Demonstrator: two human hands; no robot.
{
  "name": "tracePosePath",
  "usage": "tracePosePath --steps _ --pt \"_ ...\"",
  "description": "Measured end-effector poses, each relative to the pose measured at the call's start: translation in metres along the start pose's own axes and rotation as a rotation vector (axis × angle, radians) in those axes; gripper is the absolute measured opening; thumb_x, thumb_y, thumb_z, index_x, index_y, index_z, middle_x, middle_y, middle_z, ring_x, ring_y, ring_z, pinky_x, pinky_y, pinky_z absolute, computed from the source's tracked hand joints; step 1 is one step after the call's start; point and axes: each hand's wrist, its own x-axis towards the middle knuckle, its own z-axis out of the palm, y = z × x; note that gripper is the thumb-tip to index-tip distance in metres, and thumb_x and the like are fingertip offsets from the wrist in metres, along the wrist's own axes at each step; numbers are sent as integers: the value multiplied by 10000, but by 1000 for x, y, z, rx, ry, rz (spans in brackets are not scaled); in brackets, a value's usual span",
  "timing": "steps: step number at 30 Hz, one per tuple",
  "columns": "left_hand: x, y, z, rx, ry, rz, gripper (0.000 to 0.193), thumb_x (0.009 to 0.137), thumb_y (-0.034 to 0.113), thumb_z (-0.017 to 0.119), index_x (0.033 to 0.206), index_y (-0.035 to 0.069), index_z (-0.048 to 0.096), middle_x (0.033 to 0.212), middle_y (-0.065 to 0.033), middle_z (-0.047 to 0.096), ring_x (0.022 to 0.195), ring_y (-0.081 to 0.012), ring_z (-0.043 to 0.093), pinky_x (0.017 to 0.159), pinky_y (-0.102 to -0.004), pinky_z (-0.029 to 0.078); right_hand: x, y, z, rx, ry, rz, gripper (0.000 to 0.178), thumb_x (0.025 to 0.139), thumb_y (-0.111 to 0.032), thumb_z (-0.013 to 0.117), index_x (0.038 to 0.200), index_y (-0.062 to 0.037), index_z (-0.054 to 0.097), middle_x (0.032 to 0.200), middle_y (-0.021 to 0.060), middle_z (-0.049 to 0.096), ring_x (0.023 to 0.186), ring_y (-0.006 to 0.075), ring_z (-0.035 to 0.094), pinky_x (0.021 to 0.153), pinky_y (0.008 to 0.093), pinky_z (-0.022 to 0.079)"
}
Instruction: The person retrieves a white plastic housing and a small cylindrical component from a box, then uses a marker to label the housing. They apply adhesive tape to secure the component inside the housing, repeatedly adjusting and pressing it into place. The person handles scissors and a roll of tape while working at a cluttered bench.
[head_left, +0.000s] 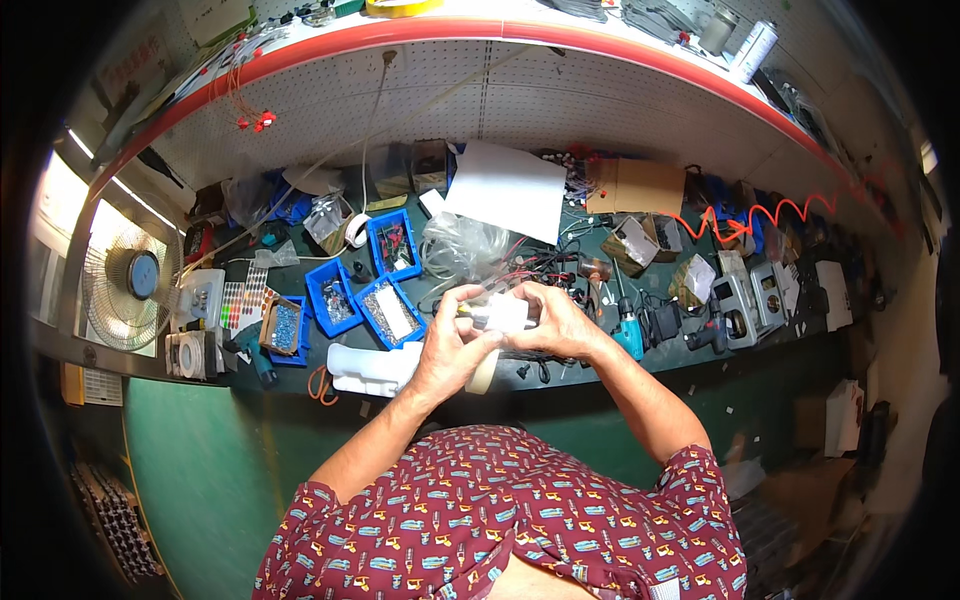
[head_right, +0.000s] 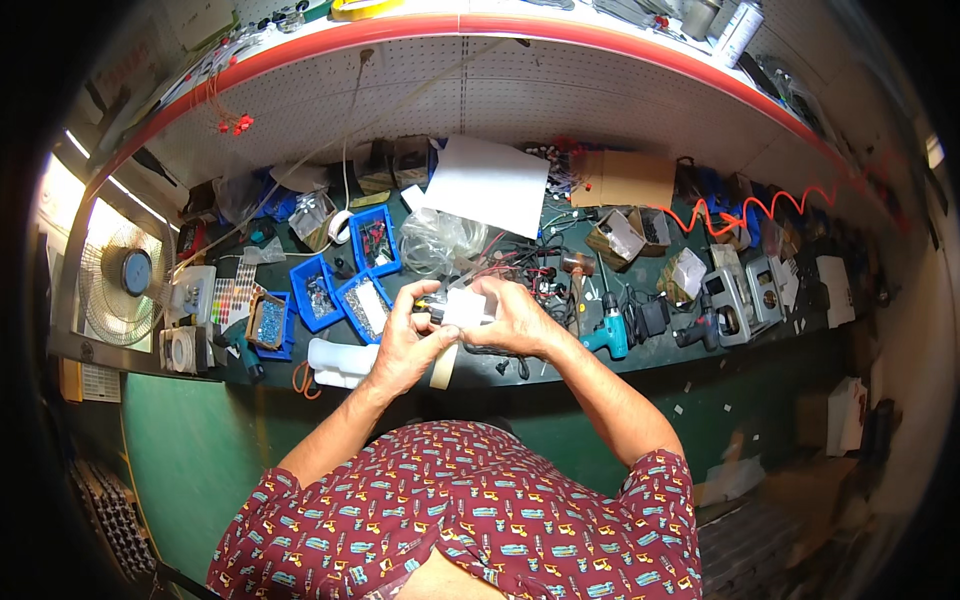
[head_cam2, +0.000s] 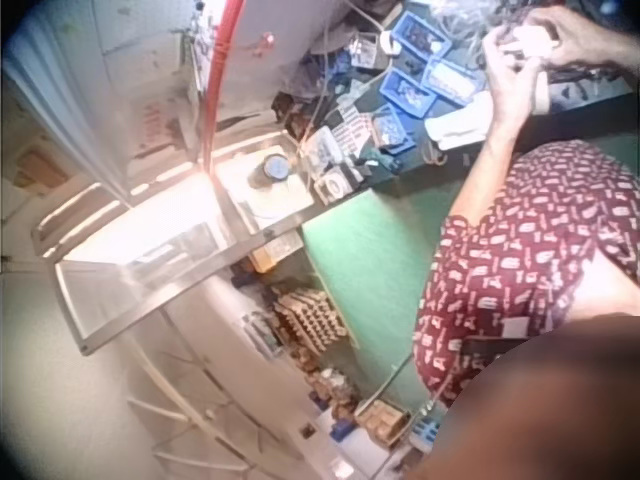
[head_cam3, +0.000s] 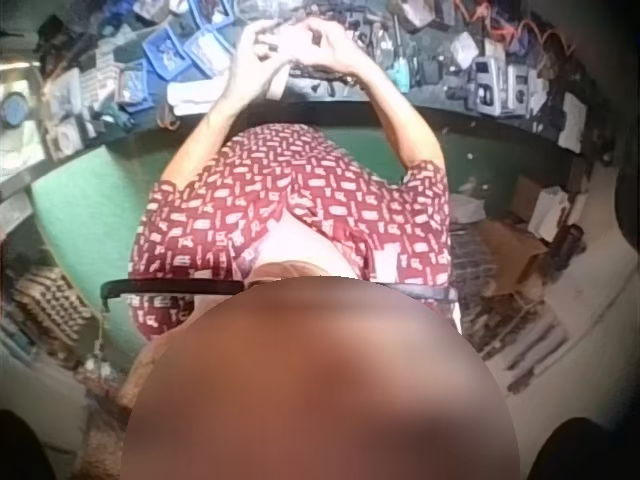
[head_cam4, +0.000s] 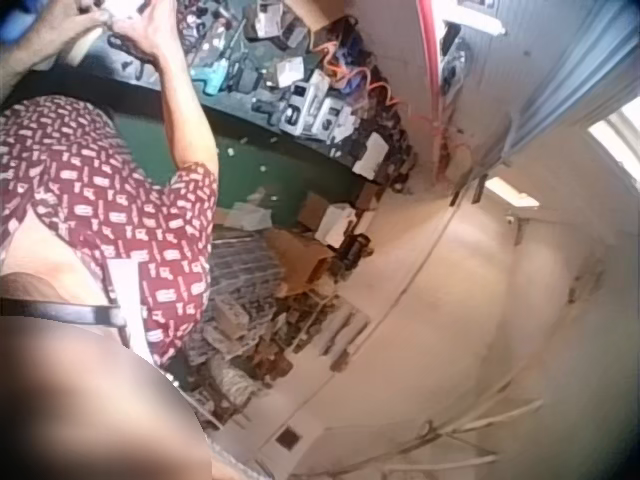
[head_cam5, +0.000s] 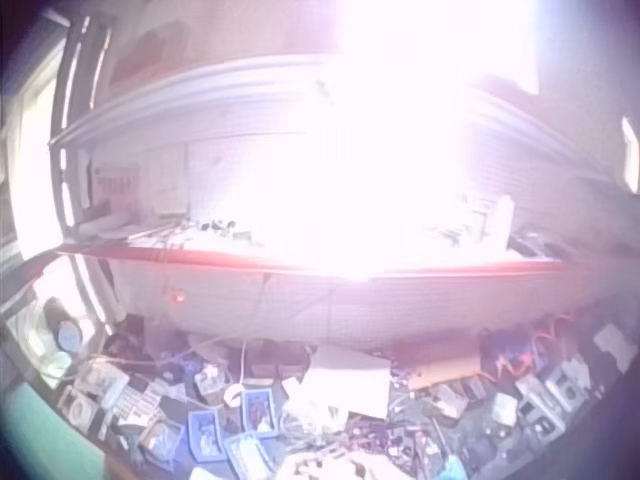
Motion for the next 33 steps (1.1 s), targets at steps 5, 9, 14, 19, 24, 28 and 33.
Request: tracePosePath --steps 5,9,14,19,24,28,33 --pt "-2 8 0 50 -8 -9 667 899 45 712 1455 55 343 872 -47 686 790 -81 626 739 -239 488 1 -4 -8 49 -67 25 592 687 -325 865 1099 48 661 935 118 698 856 171 659 763 329 534" --pt "-2 21 -4 125 -56 -52 703 890 14 690 1481 65 312 915 -71 694 863 -103 639 794 -259 499 3 -9 -6 -12 -17 9 581 691 -323 839 1104 46 667 924 117 703 851 168 660 768 325 537" --pt "1 -1 0 -234 0 -117 781 864 -78 656 1509 99 253 1044 -129 694 973 -154 660 871 -295 526 10 8 -1 9 116 65 574 696 -341 848 1079 50 673 918 127 718 828 168 671 750 331 546" --pt "-7 -17 12 -350 192 -69 845 843 -96 693 1523 128 245 1085 -147 682 1000 -171 668 917 -317 542 14 2 8 -82 180 32 557 712 -330 839 1090 42 670 896 136 727 809 164 682 745 331 556" --pt "-15 -2 20 -350 289 13 870 826 -46 749 1518 120 250 1222 -137 580 1050 -156 607 924 -307 540 16 0 11 -111 251 -37 434 766 -221 829 1064 37 648 862 25 678 721 79 606 650 249 513" --pt "-13 -22 8 -339 386 134 706 805 75 814 1377 71 401 1132 -72 567 998 -143 596 913 -312 531 18 -10 3 29 245 21 454 806 -188 807 1121 79 617 911 97 706 762 122 669 643 259 555" --pt "-12 -33 6 113 158 68 478 903 257 770 1204 -17 520 990 -120 696 944 -147 640 852 -301 516 22 -19 4 141 209 86 432 827 -160 787 1127 88 602 918 112 702 758 126 678 607 254 575"
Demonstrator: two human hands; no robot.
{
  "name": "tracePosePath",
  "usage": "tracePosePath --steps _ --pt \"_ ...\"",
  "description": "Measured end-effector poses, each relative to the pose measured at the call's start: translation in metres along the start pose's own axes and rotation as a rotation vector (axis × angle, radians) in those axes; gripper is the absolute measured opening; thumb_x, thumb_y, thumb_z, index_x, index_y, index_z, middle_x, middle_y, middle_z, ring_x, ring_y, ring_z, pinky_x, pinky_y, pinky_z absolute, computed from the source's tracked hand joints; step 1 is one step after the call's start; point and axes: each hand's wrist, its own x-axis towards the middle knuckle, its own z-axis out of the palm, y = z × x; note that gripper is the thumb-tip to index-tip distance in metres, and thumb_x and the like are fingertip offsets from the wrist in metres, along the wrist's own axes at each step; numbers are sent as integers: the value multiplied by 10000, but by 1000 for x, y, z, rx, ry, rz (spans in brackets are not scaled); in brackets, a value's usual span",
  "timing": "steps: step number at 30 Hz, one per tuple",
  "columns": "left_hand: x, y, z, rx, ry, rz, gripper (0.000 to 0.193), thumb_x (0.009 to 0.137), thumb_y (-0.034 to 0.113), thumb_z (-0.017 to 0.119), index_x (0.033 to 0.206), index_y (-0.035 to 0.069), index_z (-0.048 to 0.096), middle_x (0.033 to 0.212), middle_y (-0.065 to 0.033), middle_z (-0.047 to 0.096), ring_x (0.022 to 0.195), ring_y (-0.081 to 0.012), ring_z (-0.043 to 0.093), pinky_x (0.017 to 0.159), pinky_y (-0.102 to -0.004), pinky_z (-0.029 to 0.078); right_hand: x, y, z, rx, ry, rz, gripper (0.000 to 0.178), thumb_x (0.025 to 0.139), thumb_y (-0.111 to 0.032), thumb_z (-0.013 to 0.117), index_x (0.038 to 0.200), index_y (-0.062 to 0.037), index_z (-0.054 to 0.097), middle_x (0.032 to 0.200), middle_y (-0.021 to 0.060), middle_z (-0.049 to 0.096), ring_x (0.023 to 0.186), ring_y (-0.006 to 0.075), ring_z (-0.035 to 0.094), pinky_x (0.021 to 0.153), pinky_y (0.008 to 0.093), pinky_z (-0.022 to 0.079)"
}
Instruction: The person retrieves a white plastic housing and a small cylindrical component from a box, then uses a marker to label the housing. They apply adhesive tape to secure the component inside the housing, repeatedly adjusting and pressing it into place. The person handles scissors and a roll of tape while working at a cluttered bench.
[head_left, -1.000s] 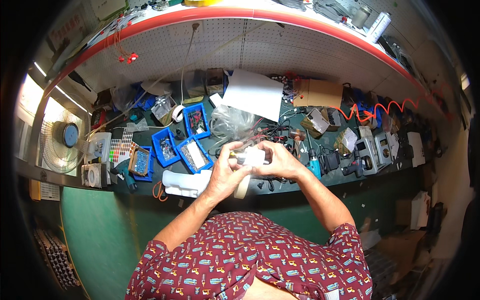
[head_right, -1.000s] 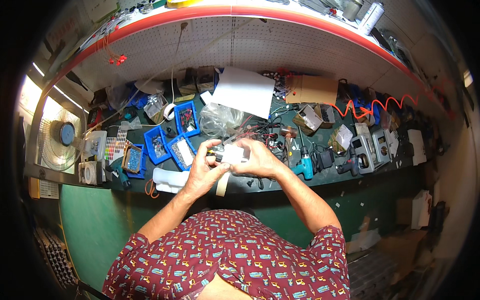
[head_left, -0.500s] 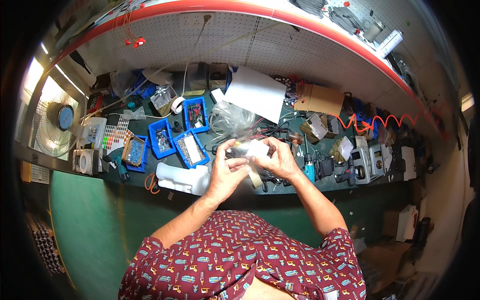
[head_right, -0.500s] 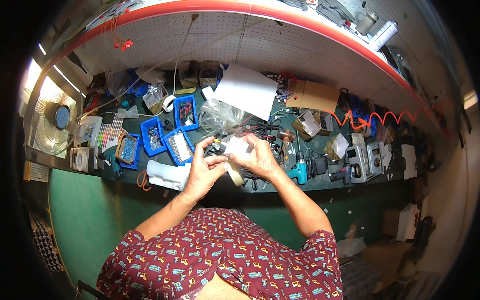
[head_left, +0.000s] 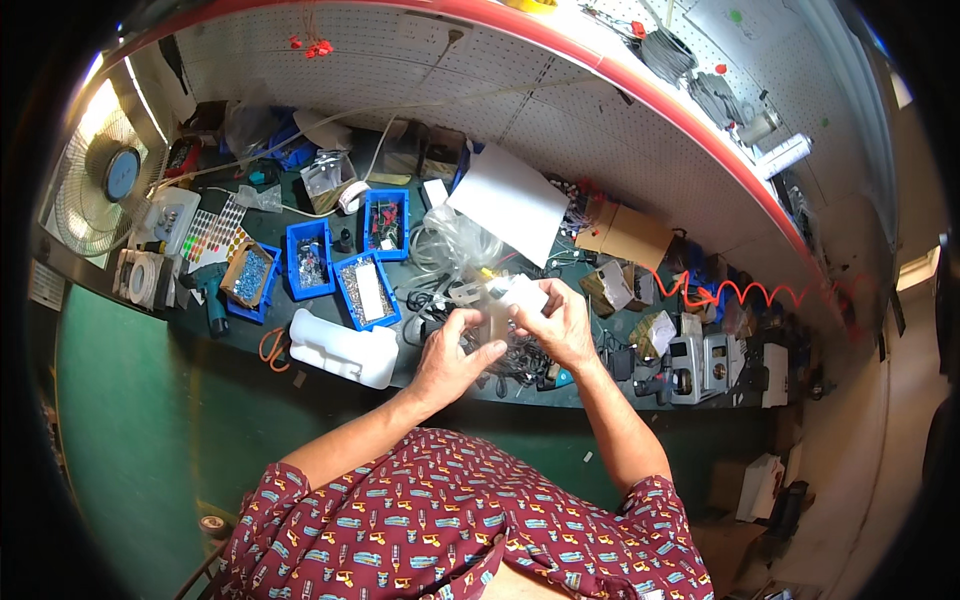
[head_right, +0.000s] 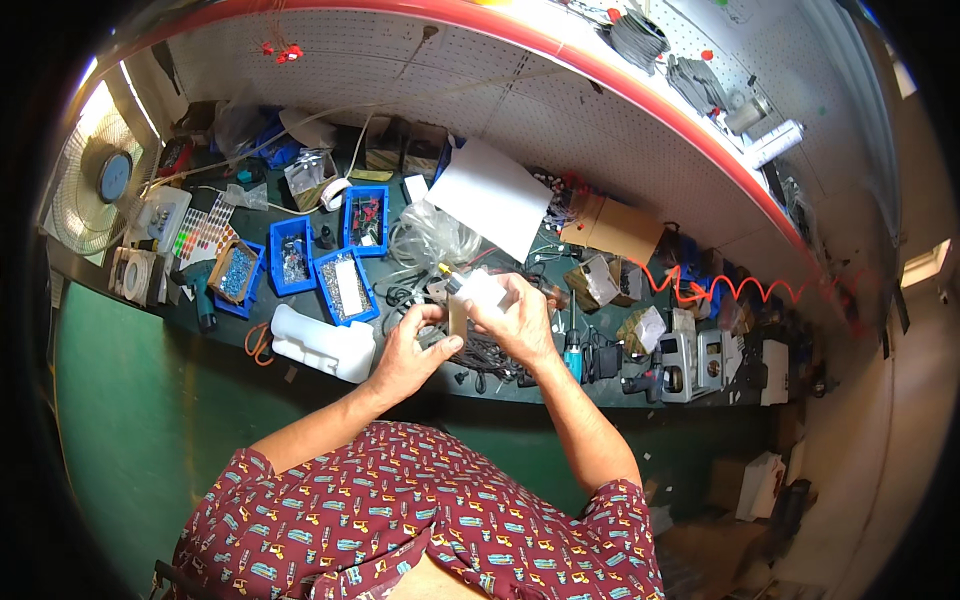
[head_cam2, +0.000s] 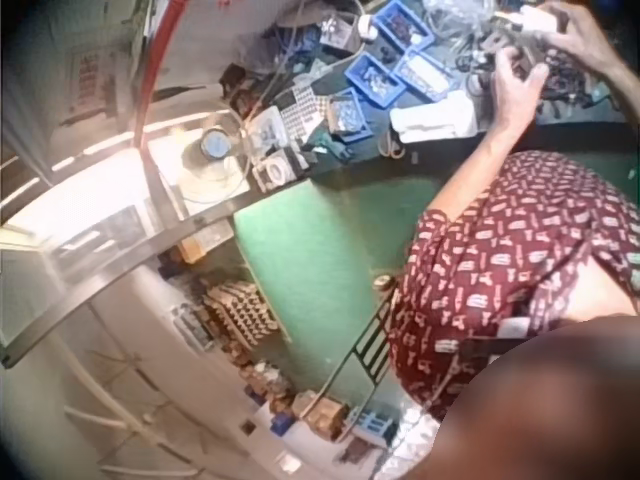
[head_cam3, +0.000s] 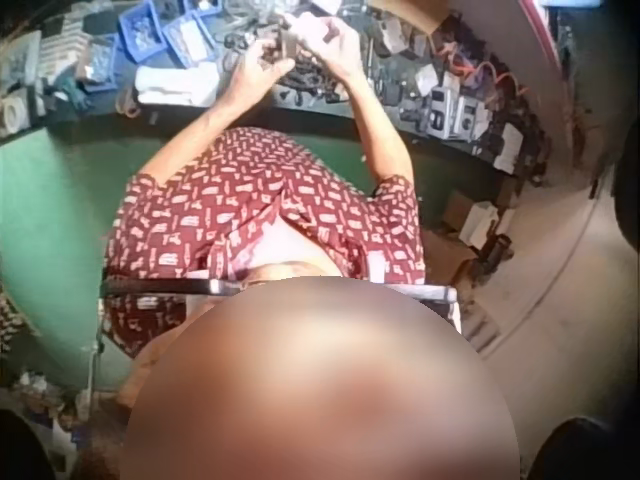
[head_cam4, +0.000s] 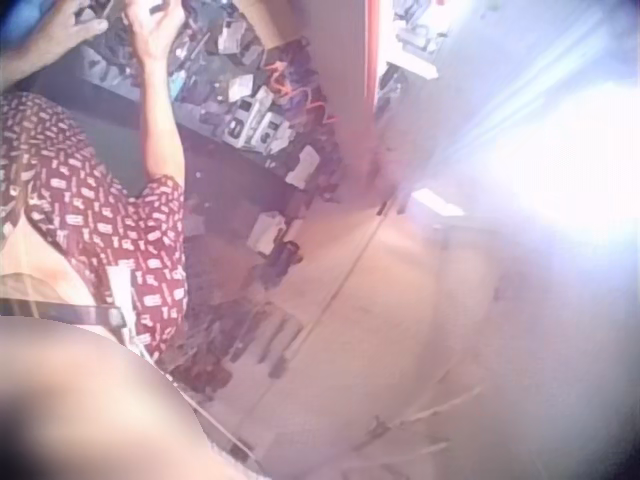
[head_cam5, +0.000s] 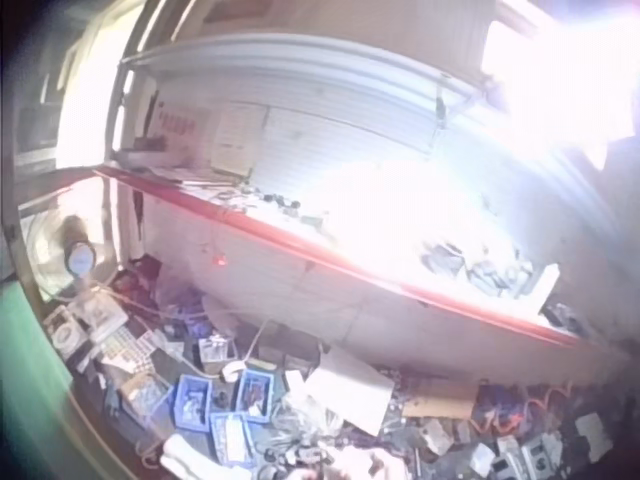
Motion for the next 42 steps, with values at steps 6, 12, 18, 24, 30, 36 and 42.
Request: tracePosePath --steps 6,12,18,24,30,36,42 --pt "2 -5 0 -265 -108 -152 343 991 215 656 1192 -34 533 1017 -98 682 938 -105 618 818 -274 507 1 -1 5 93 5 46 395 835 -157 780 1104 78 610 900 107 702 679 114 652 598 262 569" --pt "-3 2 -9 -162 -141 -52 288 1009 253 618 1100 -19 597 876 -27 629 803 -85 564 734 -271 489 1 -10 0 174 -39 82 331 844 -154 767 1048 63 622 869 103 698 659 116 649 595 274 573" --pt "3 6 -20 -195 -242 -162 274 1010 255 613 1048 -15 624 839 -25 632 770 -92 574 722 -276 497 -11 -17 5 229 -107 79 321 841 -182 768 1019 55 643 848 83 687 649 130 645 577 301 591" --pt "21 -24 -12 -257 -298 -145 261 928 137 654 1151 1 642 892 -40 655 822 -112 588 753 -289 504 -21 -15 8 112 -230 88 380 800 -201 789 1060 34 641 801 58 660 587 94 579 518 243 481" --pt "29 -24 -27 -567 -503 -234 448 892 66 709 1313 35 561 1167 -42 636 1051 -113 586 920 -287 482 -34 -30 12 -269 -318 -171 466 772 -261 832 1107 3 644 857 87 673 761 144 641 687 317 535" --pt "46 -10 -45 -958 -790 -542 645 903 52 586 1509 25 366 1357 -117 594 1236 -196 601 1069 -355 477 -44 -32 13 -273 -482 -221 483 798 -233 819 1148 -15 567 931 135 700 831 193 694 737 362 558" --pt "60 -11 -34 -648 -607 -624 379 1043 222 531 1389 68 505 1206 -75 645 1024 -166 663 907 -341 559 -49 -39 18 -309 -511 -112 522 847 -239 797 1207 -4 501 937 182 695 804 268 697 715 390 548"
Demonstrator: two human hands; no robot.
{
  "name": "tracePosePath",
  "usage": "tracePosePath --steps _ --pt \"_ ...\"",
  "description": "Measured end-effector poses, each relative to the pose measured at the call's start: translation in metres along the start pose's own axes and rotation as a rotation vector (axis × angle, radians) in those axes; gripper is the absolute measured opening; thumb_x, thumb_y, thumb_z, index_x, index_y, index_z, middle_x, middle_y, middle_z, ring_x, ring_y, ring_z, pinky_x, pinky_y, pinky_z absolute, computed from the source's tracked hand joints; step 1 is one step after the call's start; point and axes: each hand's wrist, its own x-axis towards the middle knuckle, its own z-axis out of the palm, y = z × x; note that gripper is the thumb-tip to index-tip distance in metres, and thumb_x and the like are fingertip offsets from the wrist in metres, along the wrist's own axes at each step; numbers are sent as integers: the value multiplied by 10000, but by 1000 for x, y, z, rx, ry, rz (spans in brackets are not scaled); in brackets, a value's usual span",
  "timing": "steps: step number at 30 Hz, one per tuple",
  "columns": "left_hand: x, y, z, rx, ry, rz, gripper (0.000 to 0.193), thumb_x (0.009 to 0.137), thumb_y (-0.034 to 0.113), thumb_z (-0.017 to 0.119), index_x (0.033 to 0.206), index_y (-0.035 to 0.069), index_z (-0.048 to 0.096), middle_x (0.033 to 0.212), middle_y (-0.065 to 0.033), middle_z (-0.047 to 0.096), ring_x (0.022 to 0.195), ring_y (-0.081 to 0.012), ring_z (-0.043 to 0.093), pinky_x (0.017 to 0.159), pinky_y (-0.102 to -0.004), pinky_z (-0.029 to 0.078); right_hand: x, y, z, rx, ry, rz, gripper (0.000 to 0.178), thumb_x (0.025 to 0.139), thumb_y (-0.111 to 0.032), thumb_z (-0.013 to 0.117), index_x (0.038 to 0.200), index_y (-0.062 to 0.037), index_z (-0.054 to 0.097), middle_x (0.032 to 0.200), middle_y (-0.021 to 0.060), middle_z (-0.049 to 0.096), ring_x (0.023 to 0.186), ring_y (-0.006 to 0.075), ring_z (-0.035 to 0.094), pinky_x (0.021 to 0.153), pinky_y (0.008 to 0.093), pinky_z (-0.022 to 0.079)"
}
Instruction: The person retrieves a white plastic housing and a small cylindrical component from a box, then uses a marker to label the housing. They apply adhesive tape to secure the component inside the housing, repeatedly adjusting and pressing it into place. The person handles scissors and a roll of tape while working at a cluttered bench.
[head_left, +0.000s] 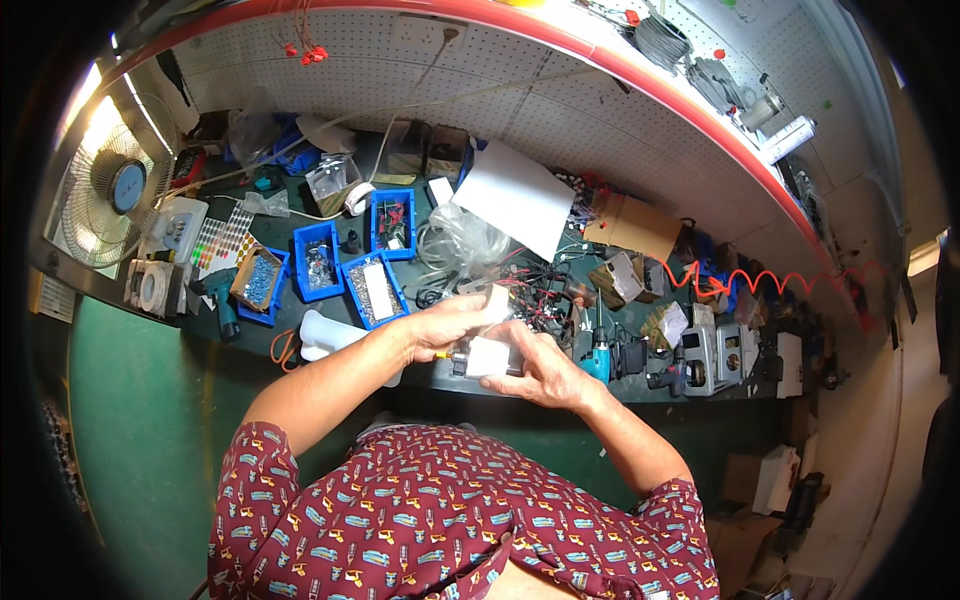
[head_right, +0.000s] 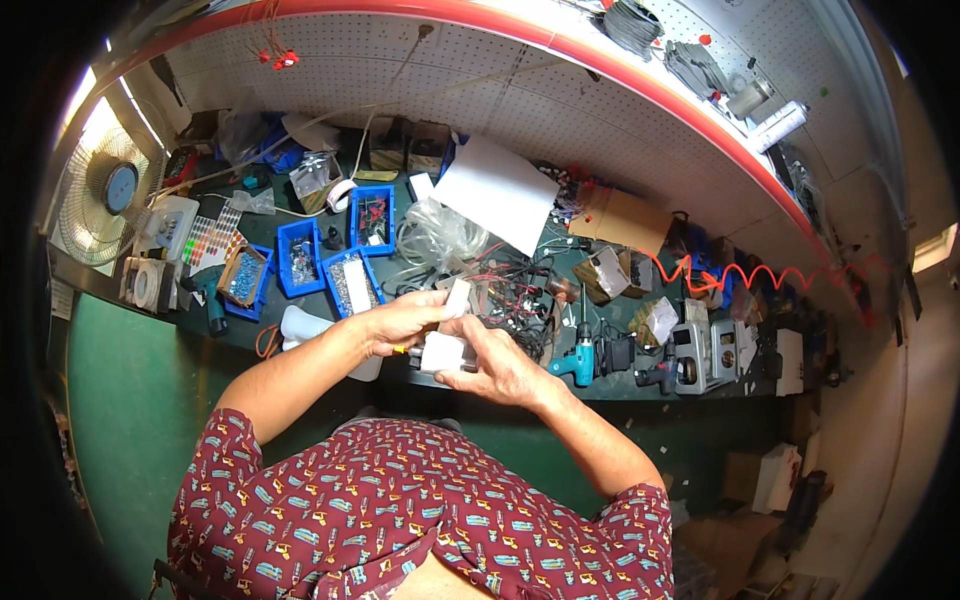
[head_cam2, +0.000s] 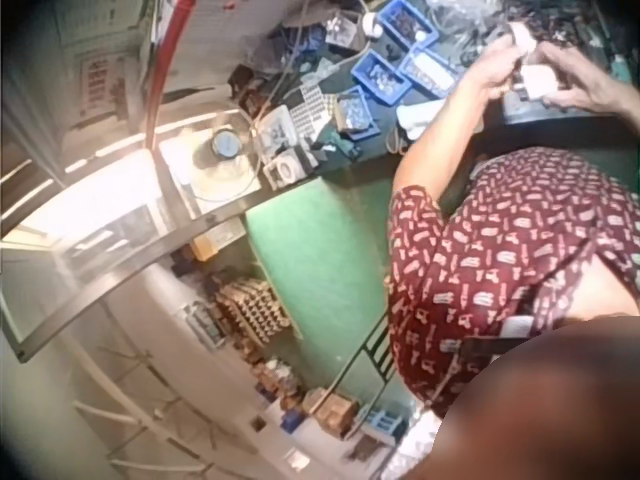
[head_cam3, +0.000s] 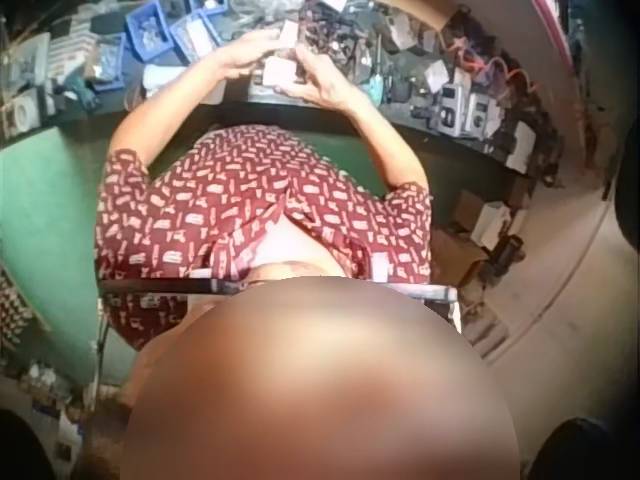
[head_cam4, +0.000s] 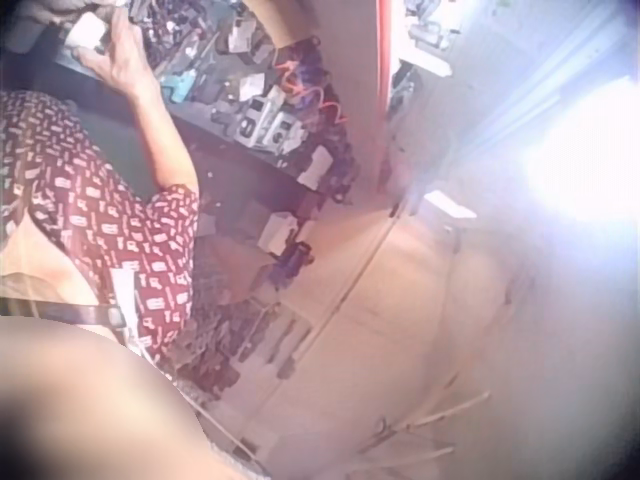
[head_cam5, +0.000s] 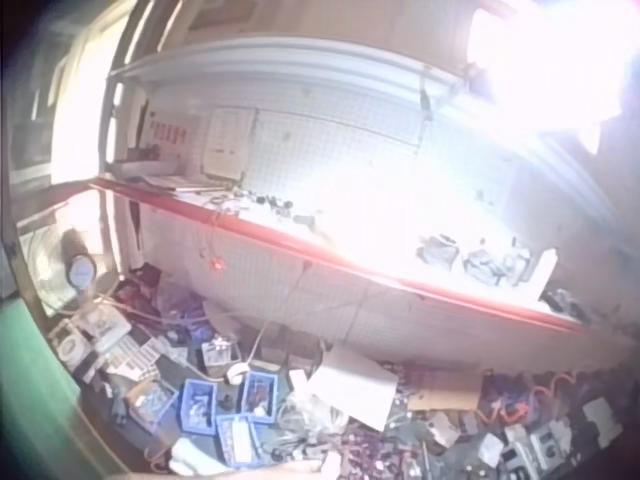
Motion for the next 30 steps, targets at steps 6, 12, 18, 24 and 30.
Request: tracePosePath --steps 6,12,18,24,30 --pt "15 33 1 60 145 169 264 1052 286 526 1173 63 600 1037 -99 715 927 -177 688 832 -330 559 1 23 10 -39 -78 -65 506 876 -265 770 1186 -4 467 894 189 678 741 265 667 660 393 522" --pt "-2 79 22 80 133 266 327 1060 291 509 1219 13 575 1039 -88 704 919 -155 681 819 -313 556 8 57 18 56 68 -12 530 841 -292 797 1134 -20 449 923 180 682 823 245 675 709 395 536" --pt "-16 83 44 396 -77 339 444 1047 344 537 1333 5 514 1094 -98 689 1009 -158 653 899 -320 517 26 81 7 89 190 -7 665 758 -354 836 1194 -28 453 977 152 594 895 235 622 796 400 521" --pt "-39 64 56 437 -73 453 498 983 313 582 1348 -12 486 1137 -125 673 999 -174 648 900 -318 519 38 98 -10 -23 301 -48 708 766 -304 806 1318 -14 471 995 202 646 923 328 669 816 403 536" --pt "-57 29 46 391 35 326 584 1008 514 471 1100 -35 648 931 -123 724 877 -151 662 854 -302 503 34 64 -31 -103 522 -46 553 807 -200 767 1248 24 521 1002 257 691 916 385 704 786 438 556"
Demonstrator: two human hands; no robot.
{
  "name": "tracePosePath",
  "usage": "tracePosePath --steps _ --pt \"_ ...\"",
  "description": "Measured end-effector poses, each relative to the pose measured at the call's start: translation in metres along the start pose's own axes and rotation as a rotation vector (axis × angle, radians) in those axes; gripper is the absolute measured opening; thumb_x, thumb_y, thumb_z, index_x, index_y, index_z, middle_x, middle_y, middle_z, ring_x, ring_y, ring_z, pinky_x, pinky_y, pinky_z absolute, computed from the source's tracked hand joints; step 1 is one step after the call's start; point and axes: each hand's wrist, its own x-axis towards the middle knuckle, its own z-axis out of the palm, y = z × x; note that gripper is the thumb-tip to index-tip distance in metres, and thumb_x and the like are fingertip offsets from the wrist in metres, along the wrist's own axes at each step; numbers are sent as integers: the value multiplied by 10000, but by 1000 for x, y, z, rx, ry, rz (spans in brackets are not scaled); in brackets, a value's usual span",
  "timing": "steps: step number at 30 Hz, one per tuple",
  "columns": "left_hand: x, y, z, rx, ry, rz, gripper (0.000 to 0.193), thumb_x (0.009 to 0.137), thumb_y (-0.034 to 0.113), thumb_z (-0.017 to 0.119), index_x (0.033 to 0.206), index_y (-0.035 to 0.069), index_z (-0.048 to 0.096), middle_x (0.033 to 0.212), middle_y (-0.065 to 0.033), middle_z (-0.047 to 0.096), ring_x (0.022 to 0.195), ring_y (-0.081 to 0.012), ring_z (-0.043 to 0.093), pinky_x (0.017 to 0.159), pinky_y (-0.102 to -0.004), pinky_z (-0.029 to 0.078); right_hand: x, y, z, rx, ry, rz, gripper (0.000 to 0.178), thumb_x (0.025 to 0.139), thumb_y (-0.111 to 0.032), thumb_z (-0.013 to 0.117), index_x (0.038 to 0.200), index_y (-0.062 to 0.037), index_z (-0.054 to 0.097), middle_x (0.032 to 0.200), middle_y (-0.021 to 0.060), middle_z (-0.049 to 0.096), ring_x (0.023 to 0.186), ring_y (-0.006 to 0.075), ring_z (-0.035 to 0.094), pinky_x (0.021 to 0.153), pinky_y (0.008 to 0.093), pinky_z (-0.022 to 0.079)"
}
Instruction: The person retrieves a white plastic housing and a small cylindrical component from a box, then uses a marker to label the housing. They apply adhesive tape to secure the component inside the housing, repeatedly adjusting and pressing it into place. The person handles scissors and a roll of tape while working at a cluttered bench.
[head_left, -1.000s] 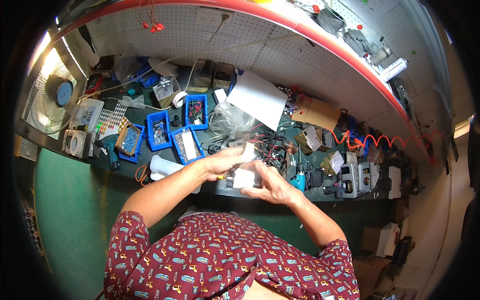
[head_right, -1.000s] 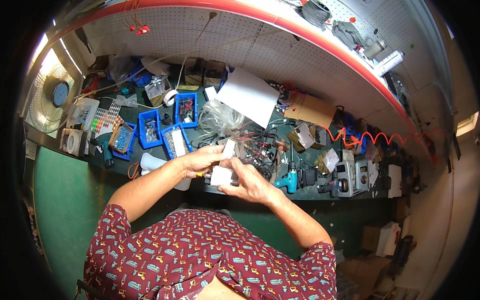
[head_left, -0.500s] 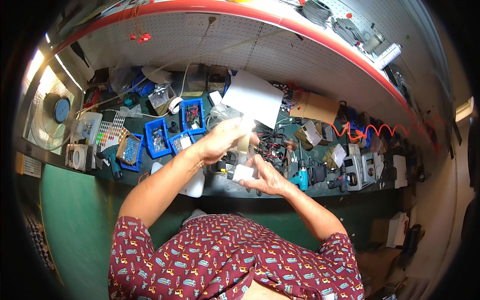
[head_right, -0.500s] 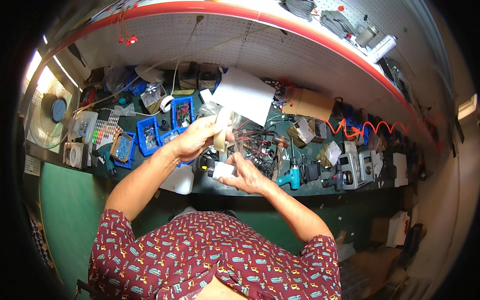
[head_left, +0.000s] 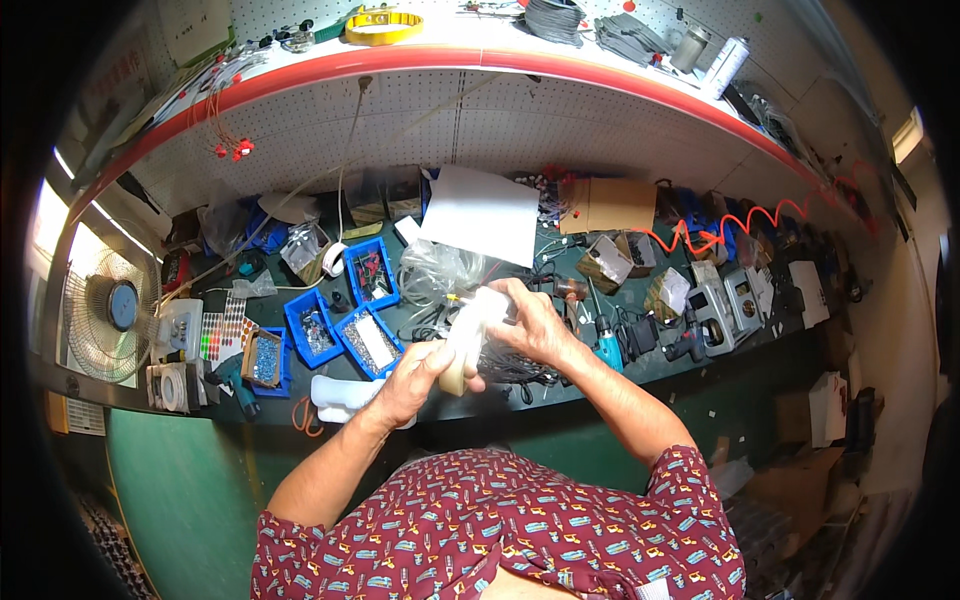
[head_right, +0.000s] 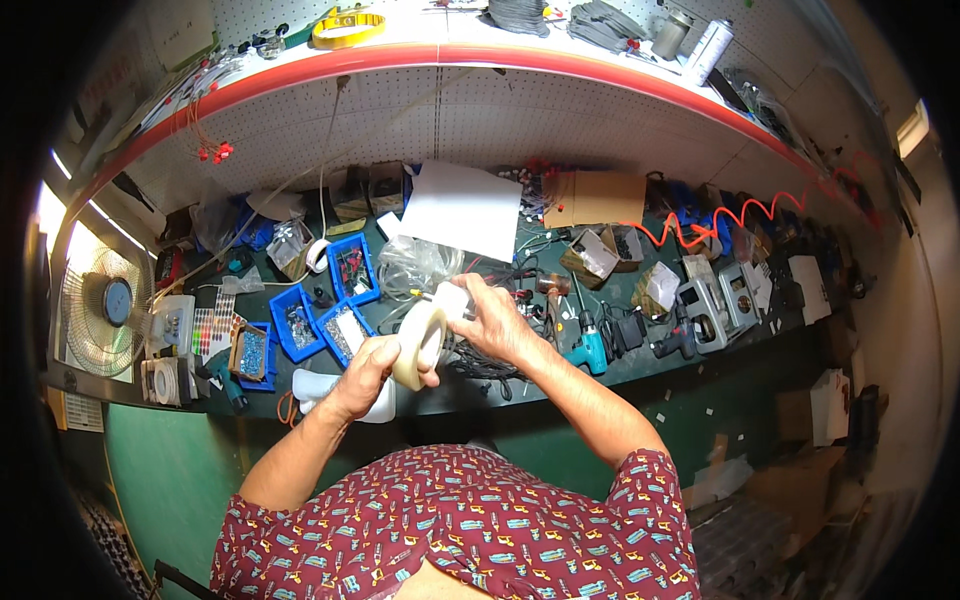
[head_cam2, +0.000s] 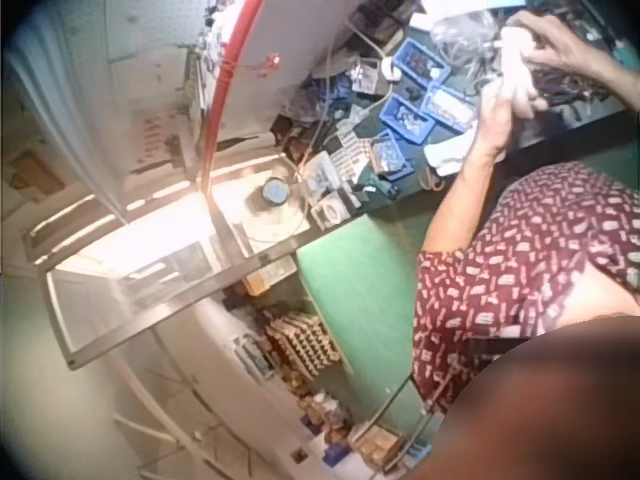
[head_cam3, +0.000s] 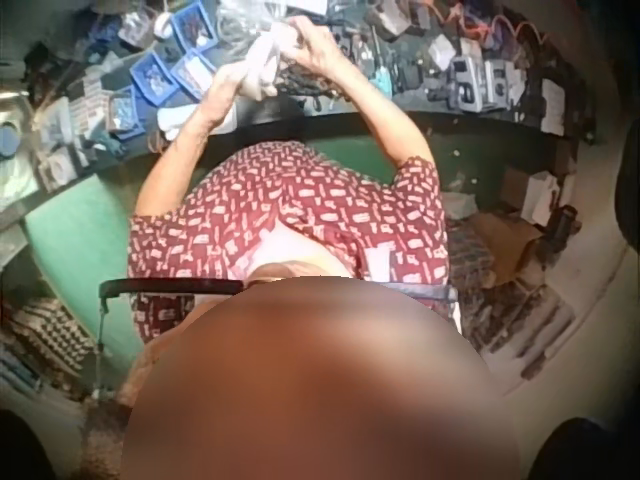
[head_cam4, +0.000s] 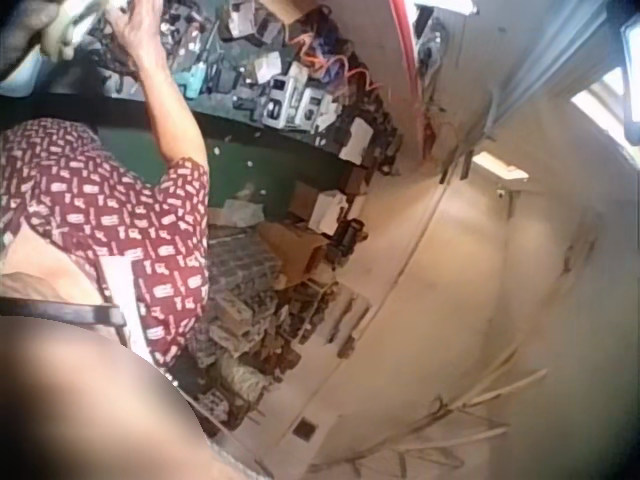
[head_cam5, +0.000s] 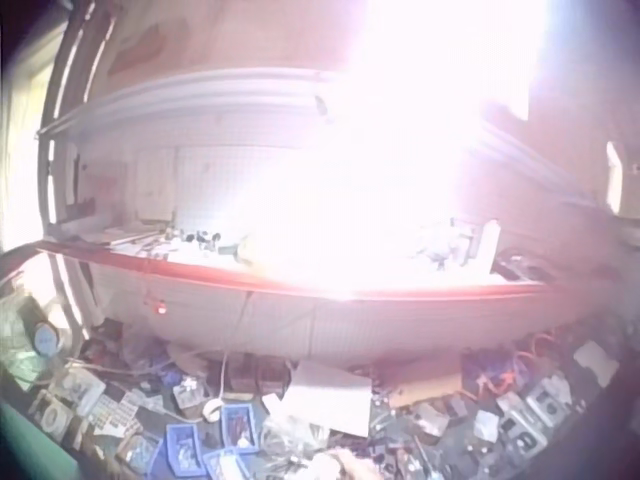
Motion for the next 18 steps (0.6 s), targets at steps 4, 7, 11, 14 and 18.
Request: tracePosePath --steps 4,7,11,14,18 --pt "13 4 6 18 176 -215 482 1066 390 359 1056 -8 629 830 -105 701 735 -171 671 737 -300 529 3 0 3 -33 22 -69 550 803 -157 762 1266 21 522 1016 266 685 945 405 696 806 435 562" --pt "17 -2 3 65 238 -212 406 1070 327 366 1003 13 614 766 -84 675 664 -167 653 667 -285 523 5 5 5 -63 86 -154 555 798 -141 762 1269 25 520 1025 258 687 936 423 690 815 442 562" --pt "18 -20 8 63 275 -203 336 1054 316 449 955 30 595 700 -53 639 609 -122 609 574 -262 480 8 -2 2 -7 149 -142 544 807 -157 774 1260 24 534 1000 220 699 866 324 717 748 385 573" --pt "12 -48 14 59 252 -286 371 1045 383 506 952 35 594 700 -49 640 619 -106 599 565 -263 471 14 -9 -6 77 122 -136 553 814 -169 777 1280 21 549 983 200 706 834 245 714 703 334 566" --pt "15 -60 6 104 243 -227 404 1027 402 538 1027 5 612 814 -37 642 734 -109 630 629 -277 493 12 -23 -7 179 -29 -158 591 806 -167 765 1317 31 547 1047 187 708 938 229 700 835 348 555"
